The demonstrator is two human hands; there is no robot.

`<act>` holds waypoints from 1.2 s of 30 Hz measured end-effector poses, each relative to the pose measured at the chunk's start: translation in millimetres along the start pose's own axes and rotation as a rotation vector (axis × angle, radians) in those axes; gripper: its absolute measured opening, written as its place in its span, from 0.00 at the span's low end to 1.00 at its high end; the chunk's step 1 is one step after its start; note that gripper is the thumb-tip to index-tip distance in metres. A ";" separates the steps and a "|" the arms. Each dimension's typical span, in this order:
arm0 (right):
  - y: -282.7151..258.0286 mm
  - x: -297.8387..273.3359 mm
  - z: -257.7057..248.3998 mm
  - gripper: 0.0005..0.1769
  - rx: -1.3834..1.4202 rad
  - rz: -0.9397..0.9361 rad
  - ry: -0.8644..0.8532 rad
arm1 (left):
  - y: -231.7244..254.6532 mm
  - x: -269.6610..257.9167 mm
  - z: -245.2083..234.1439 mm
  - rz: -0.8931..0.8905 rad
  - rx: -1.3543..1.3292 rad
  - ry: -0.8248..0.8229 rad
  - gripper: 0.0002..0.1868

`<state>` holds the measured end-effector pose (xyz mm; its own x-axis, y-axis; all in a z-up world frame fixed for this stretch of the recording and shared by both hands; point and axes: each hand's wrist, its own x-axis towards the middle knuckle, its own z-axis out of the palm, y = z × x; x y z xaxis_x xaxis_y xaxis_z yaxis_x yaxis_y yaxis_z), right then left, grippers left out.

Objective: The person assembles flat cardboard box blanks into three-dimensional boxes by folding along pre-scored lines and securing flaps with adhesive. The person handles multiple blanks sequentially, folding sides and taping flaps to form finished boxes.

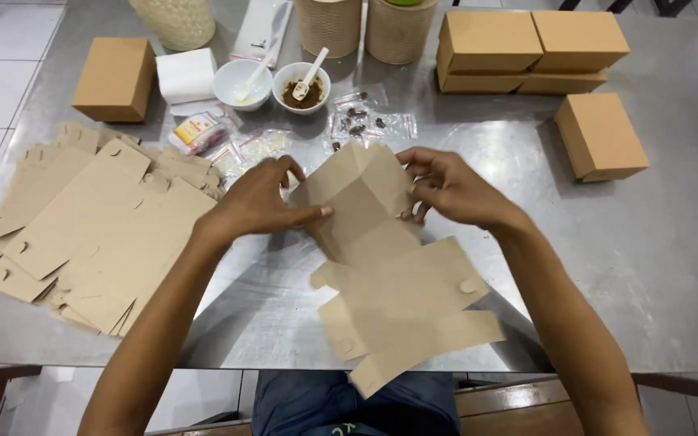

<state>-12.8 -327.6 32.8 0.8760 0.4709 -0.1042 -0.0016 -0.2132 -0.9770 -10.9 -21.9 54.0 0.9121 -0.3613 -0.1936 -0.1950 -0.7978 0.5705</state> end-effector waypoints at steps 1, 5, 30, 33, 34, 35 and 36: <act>-9.7 0.4 -2.7 0.29 -0.003 -0.003 -0.007 | -6.3 2.1 -3.5 -0.005 -0.002 0.006 0.40; -39.9 -1.2 -12.4 0.27 -0.167 -0.167 0.116 | -23.1 6.5 -13.7 0.262 -0.219 -0.028 0.38; -7.3 -41.0 16.7 0.17 -0.660 -0.879 0.347 | -38.5 -44.8 39.9 0.959 0.447 0.992 0.07; 29.3 -53.9 20.9 0.13 -0.683 -0.745 0.231 | -55.9 -52.3 65.4 0.976 0.411 0.690 0.07; 38.3 -56.0 21.2 0.13 -0.681 -0.733 0.234 | -57.1 -54.4 69.8 0.978 0.402 0.680 0.07; 47.1 -58.3 21.9 0.13 -0.707 -0.721 0.222 | -58.3 -56.7 73.9 0.956 0.392 0.555 0.09; 55.5 -60.2 22.0 0.13 -0.733 -0.710 0.207 | -59.1 -59.5 78.2 0.929 0.382 0.432 0.15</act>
<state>-76.3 -349.0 -19.3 0.6261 0.5504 0.5523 0.7797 -0.4446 -0.4409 -81.8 9.0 -30.7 0.3865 -0.7594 0.5234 -0.9035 -0.4258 0.0495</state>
